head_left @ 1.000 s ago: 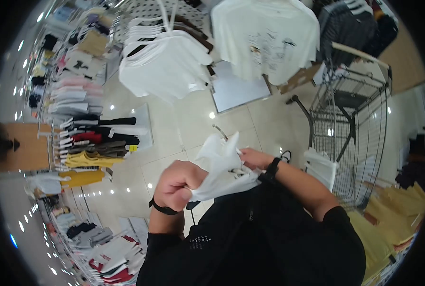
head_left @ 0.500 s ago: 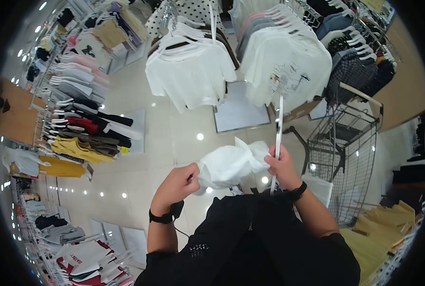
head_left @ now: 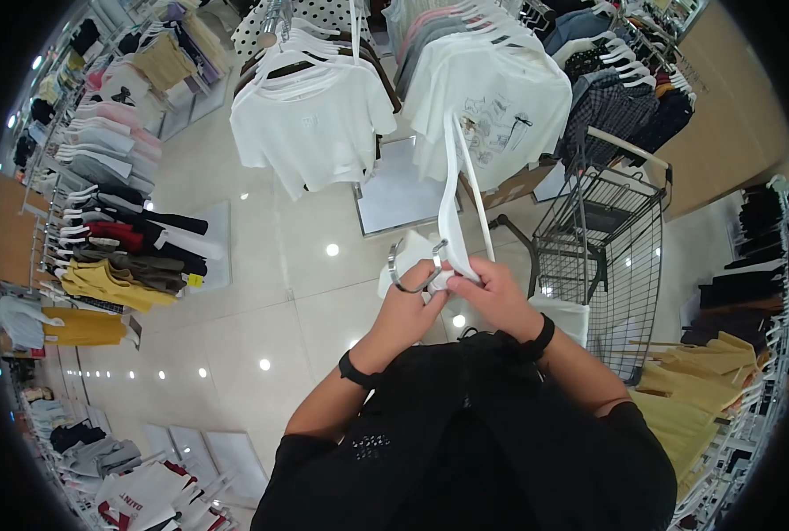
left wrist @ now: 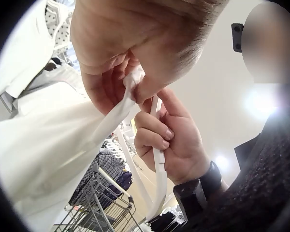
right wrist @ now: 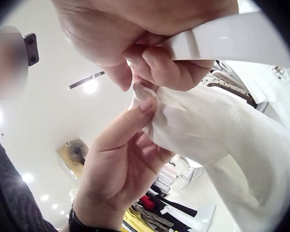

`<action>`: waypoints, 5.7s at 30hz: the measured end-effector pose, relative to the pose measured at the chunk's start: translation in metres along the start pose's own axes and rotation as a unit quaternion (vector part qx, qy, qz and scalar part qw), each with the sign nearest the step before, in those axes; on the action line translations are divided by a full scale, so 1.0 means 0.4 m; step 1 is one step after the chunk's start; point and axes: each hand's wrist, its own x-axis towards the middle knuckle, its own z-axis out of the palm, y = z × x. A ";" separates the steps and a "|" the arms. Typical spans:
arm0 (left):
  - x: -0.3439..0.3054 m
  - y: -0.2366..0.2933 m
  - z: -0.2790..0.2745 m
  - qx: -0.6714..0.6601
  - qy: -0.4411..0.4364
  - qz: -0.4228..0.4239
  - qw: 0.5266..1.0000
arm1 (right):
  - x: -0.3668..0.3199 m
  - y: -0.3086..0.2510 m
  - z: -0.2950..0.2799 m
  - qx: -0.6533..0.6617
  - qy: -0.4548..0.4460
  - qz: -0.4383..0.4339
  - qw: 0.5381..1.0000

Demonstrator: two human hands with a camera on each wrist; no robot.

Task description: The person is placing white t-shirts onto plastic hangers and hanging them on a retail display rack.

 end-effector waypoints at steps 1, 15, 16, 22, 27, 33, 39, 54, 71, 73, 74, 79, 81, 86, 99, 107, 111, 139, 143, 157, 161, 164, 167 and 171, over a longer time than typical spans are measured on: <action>0.004 0.017 0.010 -0.003 0.009 -0.003 1.000 | -0.009 0.009 -0.015 0.001 0.003 -0.010 1.000; 0.021 0.091 0.285 -0.153 0.017 -0.129 0.980 | -0.208 0.133 -0.246 0.042 0.061 0.022 0.997; 0.021 0.097 0.312 -0.169 0.022 -0.126 0.977 | -0.205 0.166 -0.248 -0.002 0.066 0.037 0.997; -0.003 0.192 0.350 0.163 -0.106 -0.111 0.975 | -0.219 0.204 -0.338 -0.033 0.150 -0.025 0.988; 0.008 0.199 0.354 0.263 -0.053 -0.114 0.957 | -0.202 0.202 -0.389 -0.213 0.157 -0.124 0.956; 0.031 0.226 0.263 0.197 0.053 -0.152 0.967 | -0.144 0.437 -0.423 -0.341 0.210 -0.065 0.914; 0.053 0.169 0.190 0.298 0.076 -0.173 0.936 | -0.151 0.283 -0.463 -0.247 0.244 -0.053 0.936; 0.165 0.079 -0.030 0.041 -0.117 -0.112 0.986 | -0.050 0.159 -0.422 -0.203 0.271 -0.028 0.941; 0.158 0.074 -0.121 -0.282 -0.056 -0.142 0.947 | -0.027 -0.069 -0.223 0.364 0.253 -0.162 0.882; 0.138 0.090 -0.145 -0.279 -0.056 -0.133 0.949 | 0.005 -0.122 -0.199 0.393 0.177 -0.232 0.872; 0.124 0.105 -0.156 -0.263 -0.071 -0.129 0.953 | 0.026 -0.144 -0.189 0.393 0.168 -0.233 0.873; 0.056 0.113 -0.199 -0.254 -0.074 -0.101 0.959 | 0.129 -0.155 -0.089 0.511 0.079 -0.190 0.834; 0.024 0.097 -0.219 -0.244 -0.031 -0.094 0.965 | 0.165 -0.064 -0.035 0.425 0.075 -0.146 0.890; -0.039 0.066 -0.287 -0.417 0.179 -0.110 0.884 | 0.181 0.348 -0.023 0.014 0.125 -0.049 0.991; -0.164 -0.147 -0.073 0.122 0.090 -0.163 0.975 | -0.015 0.571 -0.213 -0.233 0.020 -0.005 0.972; -0.096 -0.076 0.260 0.189 -0.130 -0.071 0.971 | -0.316 0.635 -0.393 -0.268 -0.030 0.098 0.958; -0.056 -0.080 0.435 0.245 -0.190 0.014 0.951 | -0.411 0.464 -0.355 -0.168 -0.025 0.018 0.985; -0.074 -0.033 0.019 0.254 -0.027 -0.036 0.966 | -0.112 0.265 -0.309 -0.208 -0.107 0.002 0.972; -0.057 -0.080 -0.042 0.249 -0.009 -0.041 0.968 | -0.049 0.233 -0.207 -0.225 -0.110 -0.040 0.967; -0.172 -0.298 -0.228 0.261 -0.009 -0.169 0.950 | 0.109 0.225 0.050 -0.274 -0.195 0.024 0.942; -0.137 -0.329 -0.239 0.236 0.112 -0.063 0.963 | 0.111 0.252 0.044 -0.298 -0.119 0.067 0.945; -0.105 -0.346 -0.262 0.224 0.207 -0.008 0.952 | 0.131 0.337 0.012 -0.254 0.001 0.072 0.964; -0.073 -0.445 -0.281 0.097 0.123 -0.157 0.975 | 0.175 0.363 -0.047 -0.089 0.094 0.114 0.985; -0.173 -0.815 -0.231 0.239 -0.104 -0.215 0.941 | 0.254 0.269 -0.113 -0.026 0.133 0.072 0.988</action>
